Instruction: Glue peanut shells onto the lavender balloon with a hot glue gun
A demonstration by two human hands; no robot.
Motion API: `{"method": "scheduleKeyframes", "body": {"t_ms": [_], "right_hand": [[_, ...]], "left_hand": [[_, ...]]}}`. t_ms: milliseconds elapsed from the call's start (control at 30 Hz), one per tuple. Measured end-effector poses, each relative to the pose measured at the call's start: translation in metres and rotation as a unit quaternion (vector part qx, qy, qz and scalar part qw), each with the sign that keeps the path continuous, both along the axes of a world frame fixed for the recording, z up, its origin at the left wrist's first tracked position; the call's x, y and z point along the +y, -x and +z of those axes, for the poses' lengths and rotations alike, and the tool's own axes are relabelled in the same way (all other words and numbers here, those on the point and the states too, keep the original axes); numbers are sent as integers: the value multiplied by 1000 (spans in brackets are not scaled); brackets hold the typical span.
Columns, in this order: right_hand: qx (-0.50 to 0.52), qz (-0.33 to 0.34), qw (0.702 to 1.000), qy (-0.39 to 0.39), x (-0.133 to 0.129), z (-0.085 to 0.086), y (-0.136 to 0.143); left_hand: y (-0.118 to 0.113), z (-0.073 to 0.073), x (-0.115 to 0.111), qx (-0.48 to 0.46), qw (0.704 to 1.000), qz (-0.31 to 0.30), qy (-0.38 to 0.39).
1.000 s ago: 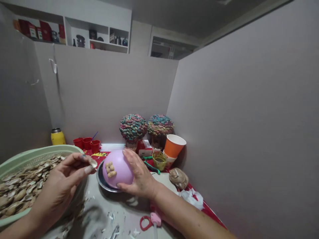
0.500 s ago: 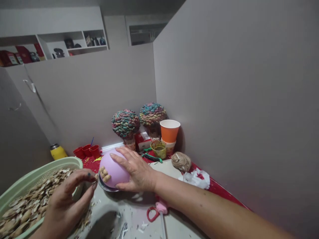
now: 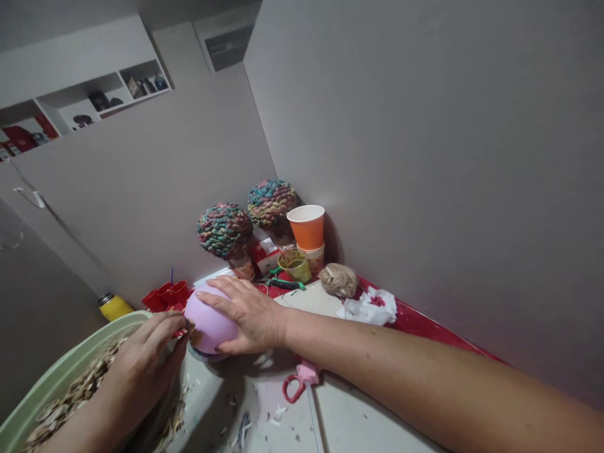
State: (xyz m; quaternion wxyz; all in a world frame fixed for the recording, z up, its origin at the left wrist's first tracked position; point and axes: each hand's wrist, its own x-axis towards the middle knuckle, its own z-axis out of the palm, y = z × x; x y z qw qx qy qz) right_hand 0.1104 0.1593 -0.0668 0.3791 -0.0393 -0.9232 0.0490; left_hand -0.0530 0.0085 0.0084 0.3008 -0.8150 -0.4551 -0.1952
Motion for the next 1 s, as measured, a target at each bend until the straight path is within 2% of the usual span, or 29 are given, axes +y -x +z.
{"method": "scheduleKeyframes", "body": {"t_ms": [133,300,500,667,833,1000], "right_hand": [[0,-1,1000,5,0,1,-1],[8,5,1000,2,0,0,0],[17,11,1000,4,1,0,0],[15,6,1000,-1,1,0,-1],[8,1,1000,-8,1,1,-1],[-6,-3,1000,5,1,2,-1]], "left_hand": [[6,7,4,39,999,8,11],[15,13,8,102,994,-14,42],[10,22,13,162,984,-39,66],[9,22,13,187,979,-55,65],[9,17,12,162,982,-57,74],[1,13,9,34,996,-31,74]]}}
